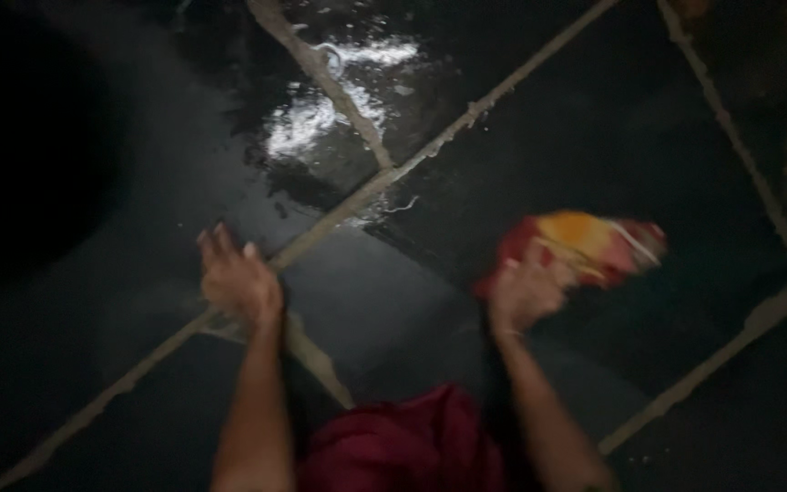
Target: The person mops a dark tiled floor with a cloth, then rinses and wrings the cloth in a bucket of water before continuing to mop.
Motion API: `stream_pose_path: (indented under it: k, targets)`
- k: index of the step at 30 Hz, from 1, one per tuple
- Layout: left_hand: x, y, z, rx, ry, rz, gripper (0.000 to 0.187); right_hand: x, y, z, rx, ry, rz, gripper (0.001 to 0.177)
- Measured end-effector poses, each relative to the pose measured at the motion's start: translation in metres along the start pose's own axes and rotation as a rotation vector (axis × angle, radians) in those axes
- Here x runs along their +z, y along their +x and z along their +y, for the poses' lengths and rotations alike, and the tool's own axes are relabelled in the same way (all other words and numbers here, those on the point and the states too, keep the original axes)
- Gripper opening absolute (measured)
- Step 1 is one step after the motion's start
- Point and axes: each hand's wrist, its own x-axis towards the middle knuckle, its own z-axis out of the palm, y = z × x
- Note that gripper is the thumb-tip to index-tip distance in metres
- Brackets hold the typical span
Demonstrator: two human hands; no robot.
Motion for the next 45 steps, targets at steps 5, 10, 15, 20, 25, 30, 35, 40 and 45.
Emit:
stream_pose_path:
  k: [5, 10, 15, 20, 25, 30, 35, 40, 45]
  targets:
    - [-0.036, -0.037, -0.100, -0.217, 0.285, 0.197, 0.069, -0.032, 0.035, -0.191, -0.241, 0.277, -0.163, 0.063]
    - [-0.032, -0.040, -0.109, -0.292, 0.233, 0.179, 0.068, -0.075, 0.001, -0.349, -0.571, 0.470, -0.366, 0.064]
    - [-0.042, -0.040, -0.100, -0.271, 0.194, 0.209, 0.065, -0.091, -0.031, -0.423, -1.103, 0.817, -0.352, 0.065]
    - [-0.040, -0.039, -0.103, -0.249, 0.204, 0.228, 0.063, -0.049, 0.038, -0.450, -1.181, 0.761, -0.289, 0.059]
    - [-0.045, -0.040, -0.099, -0.268, 0.178, 0.194, 0.063, -0.020, 0.156, -0.425, -0.857, 0.601, -0.048, 0.059]
    - [-0.047, -0.034, -0.094, -0.311, 0.160, 0.187, 0.064, -0.002, 0.211, -0.311, -0.410, 0.429, -0.368, 0.064]
    - [-0.046, -0.036, -0.098, -0.308, 0.189, 0.147, 0.064, -0.013, 0.175, -0.160, 0.123, 0.258, -0.500, 0.065]
    - [-0.040, -0.036, -0.099, -0.274, 0.184, 0.210, 0.063, -0.026, 0.080, 0.004, 0.317, 0.086, -0.358, 0.067]
    - [-0.040, -0.035, -0.100, -0.290, 0.198, 0.172, 0.064, -0.023, -0.013, 0.057, 0.453, 0.019, -0.385, 0.064]
